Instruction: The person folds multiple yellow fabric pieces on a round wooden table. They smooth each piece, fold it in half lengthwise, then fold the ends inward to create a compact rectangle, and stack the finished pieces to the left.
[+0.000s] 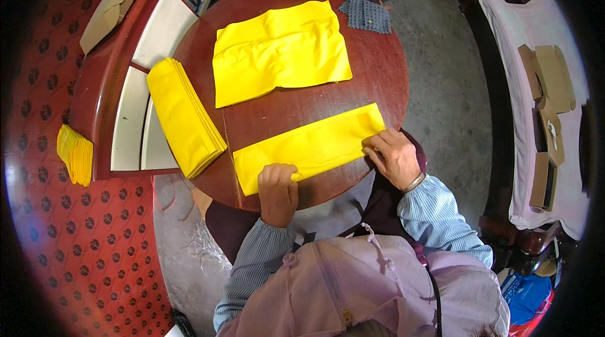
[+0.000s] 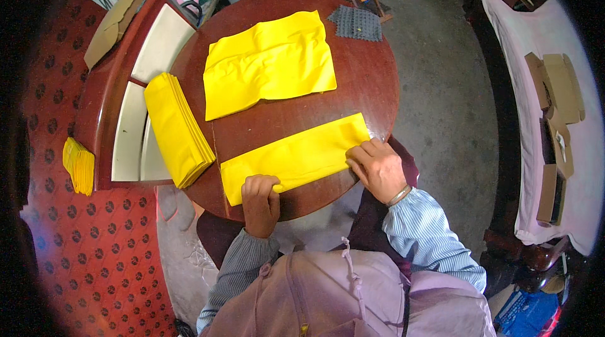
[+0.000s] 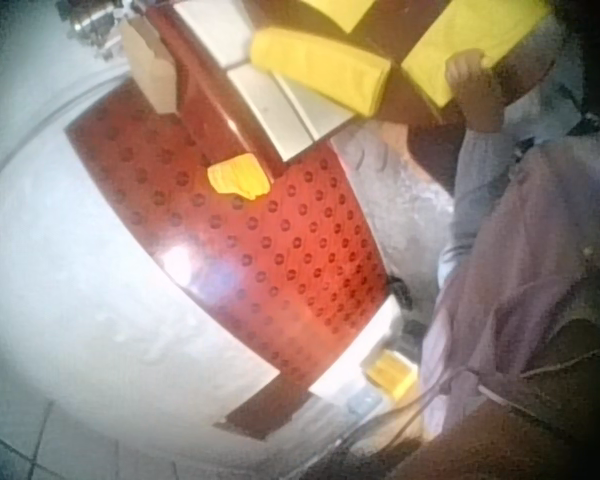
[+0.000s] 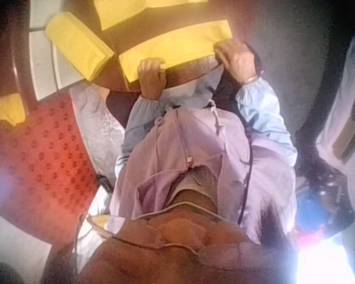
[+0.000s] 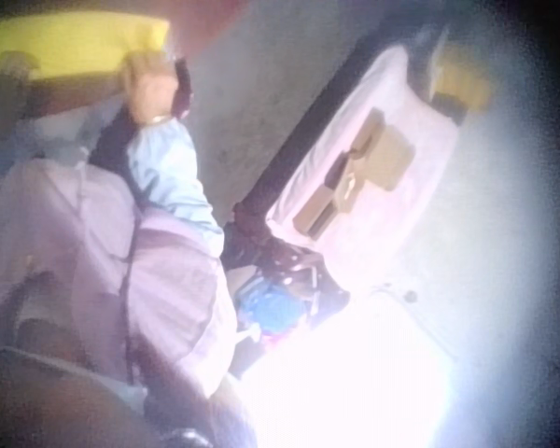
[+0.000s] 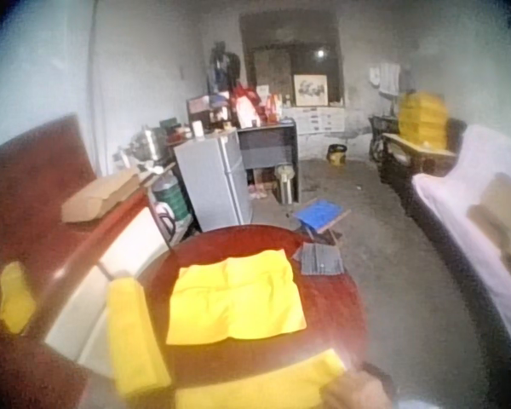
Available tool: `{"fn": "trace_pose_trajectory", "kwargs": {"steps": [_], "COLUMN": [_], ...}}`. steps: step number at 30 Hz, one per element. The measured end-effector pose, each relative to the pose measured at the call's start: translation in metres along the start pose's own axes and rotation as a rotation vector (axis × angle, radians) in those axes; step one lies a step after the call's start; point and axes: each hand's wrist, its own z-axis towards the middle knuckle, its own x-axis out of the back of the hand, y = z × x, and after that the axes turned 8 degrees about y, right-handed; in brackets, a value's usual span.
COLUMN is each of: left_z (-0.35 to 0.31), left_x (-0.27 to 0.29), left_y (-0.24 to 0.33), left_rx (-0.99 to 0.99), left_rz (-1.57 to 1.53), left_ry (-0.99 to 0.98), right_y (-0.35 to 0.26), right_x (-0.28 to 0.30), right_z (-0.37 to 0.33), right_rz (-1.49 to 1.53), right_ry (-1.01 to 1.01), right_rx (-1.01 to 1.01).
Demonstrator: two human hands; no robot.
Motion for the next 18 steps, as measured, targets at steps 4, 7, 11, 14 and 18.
{"fn": "trace_pose_trajectory", "kwargs": {"steps": [4,7,11,14,18], "left_z": [0.005,0.011,0.020,0.024,0.028], "left_x": [0.004,0.000,-0.014,-0.021,-0.027], "left_y": [0.003,0.009,0.017,0.021,0.026], "left_rx": [0.070,0.018,-0.021,-0.014,0.004], "left_rz": [0.052,0.139,0.259,0.294,0.322], "left_ry": [-0.072,-0.069,0.034,0.073,0.085], "right_y": [0.008,0.011,0.013,0.016,0.022], "right_x": [0.001,0.000,-0.004,-0.007,-0.008], "right_z": [0.002,0.003,0.005,0.005,0.002], "right_rz": [-0.013,-0.035,-0.090,-0.100,-0.078], "right_ry": [0.045,0.070,0.067,0.109,0.135], "right_rx": [-0.050,-0.062,-0.109,-0.156,-0.241]}}
